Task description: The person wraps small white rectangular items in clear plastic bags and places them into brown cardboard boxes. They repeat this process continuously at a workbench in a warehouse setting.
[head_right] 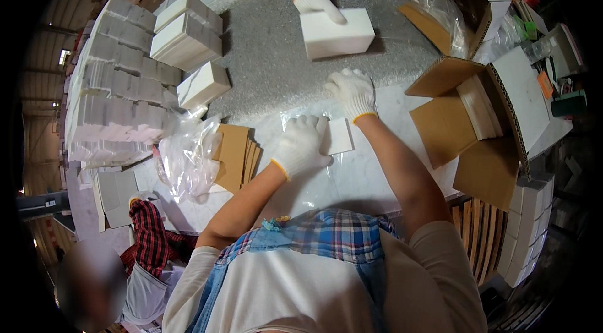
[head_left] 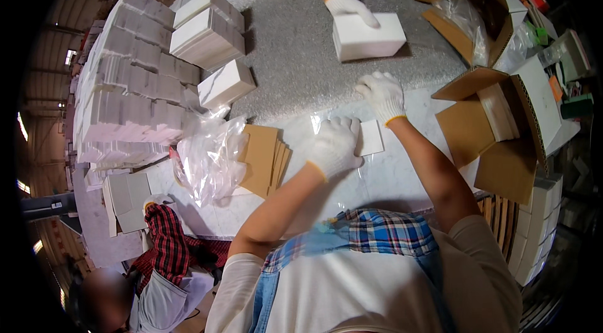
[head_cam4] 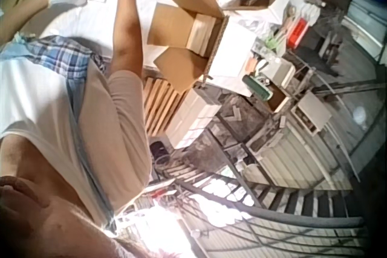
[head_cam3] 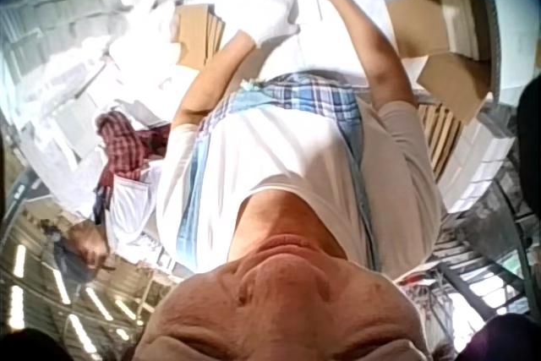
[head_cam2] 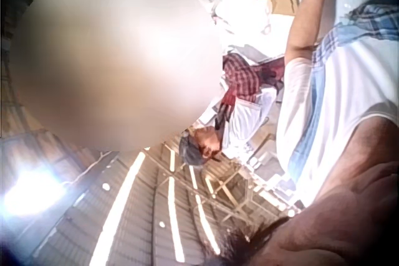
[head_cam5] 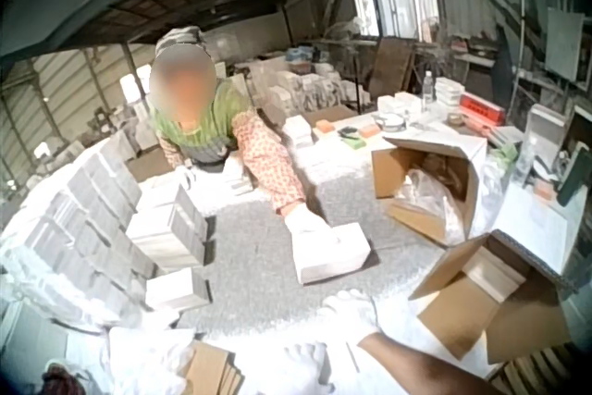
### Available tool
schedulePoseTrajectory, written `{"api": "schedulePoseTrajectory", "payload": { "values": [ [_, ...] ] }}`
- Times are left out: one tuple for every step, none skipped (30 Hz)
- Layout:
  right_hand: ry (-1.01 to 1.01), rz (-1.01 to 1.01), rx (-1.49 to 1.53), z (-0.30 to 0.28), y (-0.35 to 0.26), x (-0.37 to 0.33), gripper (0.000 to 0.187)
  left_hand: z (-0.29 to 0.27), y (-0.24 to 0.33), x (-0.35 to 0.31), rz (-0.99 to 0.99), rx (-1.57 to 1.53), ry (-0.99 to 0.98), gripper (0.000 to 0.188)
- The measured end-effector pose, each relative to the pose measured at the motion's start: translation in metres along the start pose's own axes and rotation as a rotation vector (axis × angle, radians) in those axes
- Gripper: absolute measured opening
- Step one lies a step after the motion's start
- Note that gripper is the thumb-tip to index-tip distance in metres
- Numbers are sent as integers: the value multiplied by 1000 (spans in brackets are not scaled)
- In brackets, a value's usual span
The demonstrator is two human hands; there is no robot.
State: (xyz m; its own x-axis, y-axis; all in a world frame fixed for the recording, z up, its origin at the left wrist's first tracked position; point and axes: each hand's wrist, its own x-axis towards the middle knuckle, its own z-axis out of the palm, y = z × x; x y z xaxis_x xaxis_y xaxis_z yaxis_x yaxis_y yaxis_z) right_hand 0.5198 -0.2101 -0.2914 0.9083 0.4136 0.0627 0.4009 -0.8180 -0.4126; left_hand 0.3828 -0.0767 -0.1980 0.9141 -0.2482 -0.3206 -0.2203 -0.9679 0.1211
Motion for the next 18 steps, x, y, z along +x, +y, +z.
{"api": "schedulePoseTrajectory", "payload": {
  "values": [
    [20,-5,26,0,0,0,28,2,0,-1,11,0,14,70],
    [39,-11,51,1,0,0,27,3,0,-2,22,0,28,69],
    [59,-18,77,1,0,-1,26,3,0,-4,24,-18,25,72],
    [77,-33,156,-2,1,-2,25,2,-1,-5,24,-35,25,76],
    [95,-48,235,-5,2,-4,23,1,-2,-7,25,-53,25,79],
    [113,-64,314,-8,4,-7,22,2,-4,-9,-16,-130,120,82],
    [105,-66,364,-12,2,-11,20,5,-9,-12,-59,-208,214,85],
    [98,-67,414,-16,1,-15,19,6,-13,-14,-101,-285,307,88],
    [91,-66,464,-22,0,-20,17,5,-17,-14,-212,-296,393,95],
    [81,-103,519,-29,-1,-27,17,3,-22,-12,-320,-307,476,102],
    [66,-144,573,-37,-3,-34,16,2,-26,-11,-436,-322,558,109],
    [50,-184,627,-44,-5,-42,15,3,-36,-11,-411,-354,566,113],
    [-19,-157,689,-49,-5,-50,14,9,-49,-10,-386,-388,576,116],
    [-94,-128,752,-52,-4,-60,13,17,-61,-11,-366,-421,581,119],
    [-170,-98,814,-55,-3,-68,12,28,-69,-14,-303,-416,635,109],
    [-175,-124,801,-57,-2,-77,14,41,-75,-16,-282,-698,568,96],
    [-181,-149,791,-59,0,-85,15,51,-79,-18,-257,-976,492,83],
    [-187,-176,781,-60,2,-93,17,60,-83,-22,-230,-1253,411,71]
  ]
}}
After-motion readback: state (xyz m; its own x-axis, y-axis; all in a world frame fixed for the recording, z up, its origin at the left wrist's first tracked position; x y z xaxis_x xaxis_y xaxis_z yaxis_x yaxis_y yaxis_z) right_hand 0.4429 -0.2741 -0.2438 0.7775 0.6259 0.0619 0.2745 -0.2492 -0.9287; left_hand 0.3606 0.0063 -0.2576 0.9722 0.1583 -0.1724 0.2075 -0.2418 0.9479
